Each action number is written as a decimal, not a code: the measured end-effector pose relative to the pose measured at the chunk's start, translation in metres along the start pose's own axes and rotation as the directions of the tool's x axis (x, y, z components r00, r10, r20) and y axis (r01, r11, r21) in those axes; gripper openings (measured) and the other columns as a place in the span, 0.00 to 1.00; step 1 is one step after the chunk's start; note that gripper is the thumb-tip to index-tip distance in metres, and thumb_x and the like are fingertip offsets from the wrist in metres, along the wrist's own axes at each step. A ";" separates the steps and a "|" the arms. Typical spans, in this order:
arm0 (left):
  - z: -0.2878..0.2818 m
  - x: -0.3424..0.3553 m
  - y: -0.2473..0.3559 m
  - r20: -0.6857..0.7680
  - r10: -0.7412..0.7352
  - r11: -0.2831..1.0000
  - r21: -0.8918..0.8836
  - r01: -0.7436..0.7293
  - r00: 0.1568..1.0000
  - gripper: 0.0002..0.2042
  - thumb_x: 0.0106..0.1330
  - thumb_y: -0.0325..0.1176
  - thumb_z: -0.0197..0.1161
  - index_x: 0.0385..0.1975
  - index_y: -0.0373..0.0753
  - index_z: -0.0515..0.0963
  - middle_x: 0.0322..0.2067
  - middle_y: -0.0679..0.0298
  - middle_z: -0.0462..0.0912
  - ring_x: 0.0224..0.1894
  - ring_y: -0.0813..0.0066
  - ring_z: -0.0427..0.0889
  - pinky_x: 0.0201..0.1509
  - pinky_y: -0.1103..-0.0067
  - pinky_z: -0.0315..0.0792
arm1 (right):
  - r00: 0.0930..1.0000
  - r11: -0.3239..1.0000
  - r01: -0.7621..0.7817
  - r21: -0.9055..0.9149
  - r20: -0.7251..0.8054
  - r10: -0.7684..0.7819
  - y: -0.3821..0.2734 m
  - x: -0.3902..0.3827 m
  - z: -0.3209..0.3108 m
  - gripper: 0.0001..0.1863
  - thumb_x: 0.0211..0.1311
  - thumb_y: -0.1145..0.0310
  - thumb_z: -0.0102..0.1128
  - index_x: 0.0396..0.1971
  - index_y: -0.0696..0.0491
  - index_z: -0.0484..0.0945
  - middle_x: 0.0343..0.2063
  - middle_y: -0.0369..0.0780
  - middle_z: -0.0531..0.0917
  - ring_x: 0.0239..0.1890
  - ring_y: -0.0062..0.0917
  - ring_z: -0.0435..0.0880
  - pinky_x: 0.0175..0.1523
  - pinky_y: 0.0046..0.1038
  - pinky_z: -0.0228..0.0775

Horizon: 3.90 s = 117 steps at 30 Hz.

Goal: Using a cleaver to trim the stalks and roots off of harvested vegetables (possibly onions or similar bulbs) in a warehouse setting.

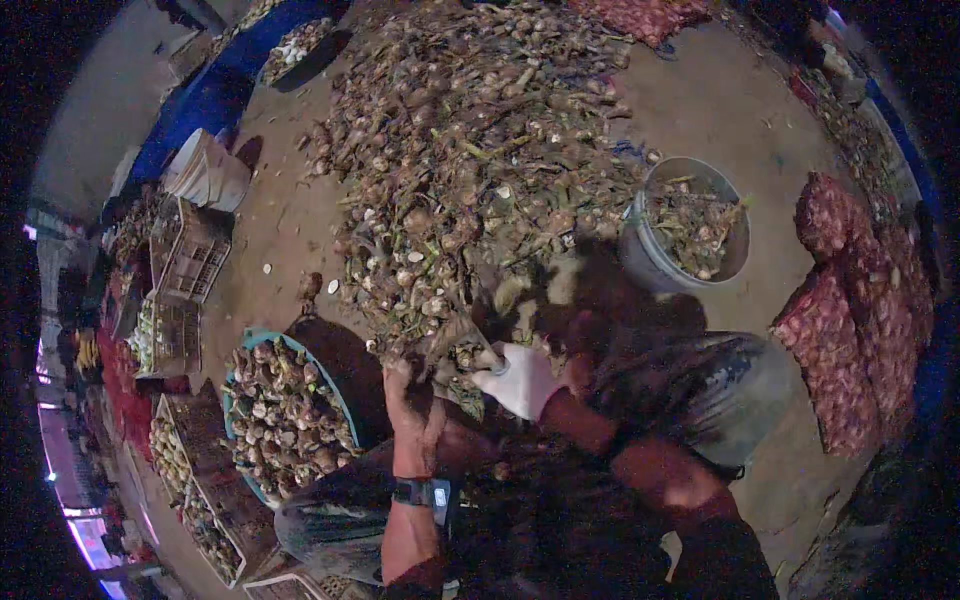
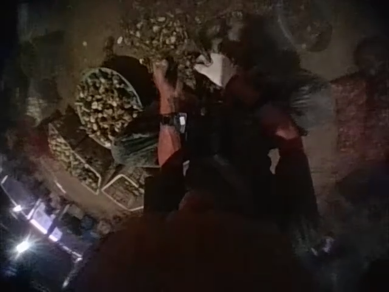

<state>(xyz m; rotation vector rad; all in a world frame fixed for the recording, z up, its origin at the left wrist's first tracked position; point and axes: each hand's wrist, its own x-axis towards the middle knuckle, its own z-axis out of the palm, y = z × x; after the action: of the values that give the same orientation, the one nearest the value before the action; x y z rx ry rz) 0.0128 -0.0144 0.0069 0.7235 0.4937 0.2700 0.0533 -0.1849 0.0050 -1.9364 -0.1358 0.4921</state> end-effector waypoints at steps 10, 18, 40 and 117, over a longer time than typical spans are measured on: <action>-0.031 0.020 0.036 -0.132 0.063 0.907 -0.405 -0.112 0.989 0.17 0.63 0.48 0.57 0.46 0.44 0.73 0.37 0.68 0.78 0.36 0.76 0.77 0.36 0.79 0.77 | 0.953 0.980 -0.176 -0.089 0.234 0.193 0.093 0.031 -0.007 0.17 0.46 0.61 0.69 0.32 0.58 0.80 0.28 0.36 0.81 0.29 0.23 0.78 0.37 0.29 0.72; -0.273 0.009 0.150 -0.283 0.875 0.476 0.654 -0.588 0.393 0.43 0.56 0.39 0.69 0.66 0.37 0.47 0.59 0.59 0.65 0.60 0.68 0.64 0.63 0.71 0.62 | 0.948 0.985 -0.130 0.111 0.306 0.090 0.007 0.014 0.041 0.20 0.46 0.59 0.69 0.35 0.57 0.80 0.27 0.39 0.83 0.29 0.24 0.79 0.39 0.29 0.71; -0.083 0.128 -0.125 0.089 -0.130 -0.511 0.847 -0.144 0.988 0.24 0.62 0.40 0.53 0.58 0.40 0.63 0.41 0.46 0.78 0.38 0.47 0.80 0.41 0.59 0.75 | 0.983 0.946 -0.181 -0.267 -0.011 0.185 0.093 0.044 -0.029 0.21 0.46 0.50 0.66 0.31 0.54 0.81 0.22 0.43 0.82 0.29 0.34 0.83 0.37 0.34 0.73; 0.006 0.005 0.040 0.253 0.107 0.454 0.848 -0.273 0.962 0.26 0.52 0.31 0.69 0.50 0.29 0.69 0.38 0.64 0.77 0.39 0.77 0.75 0.44 0.79 0.71 | 0.997 0.989 0.068 -0.130 -0.027 -0.072 0.002 0.005 -0.038 0.17 0.46 0.55 0.65 0.31 0.53 0.79 0.25 0.46 0.82 0.31 0.40 0.81 0.39 0.35 0.73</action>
<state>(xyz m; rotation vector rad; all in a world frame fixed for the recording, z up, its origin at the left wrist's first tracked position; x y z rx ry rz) 0.0179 0.0130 0.0368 1.8435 0.3649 0.1421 0.0728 -0.2171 0.0146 -2.0569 -0.2193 0.4140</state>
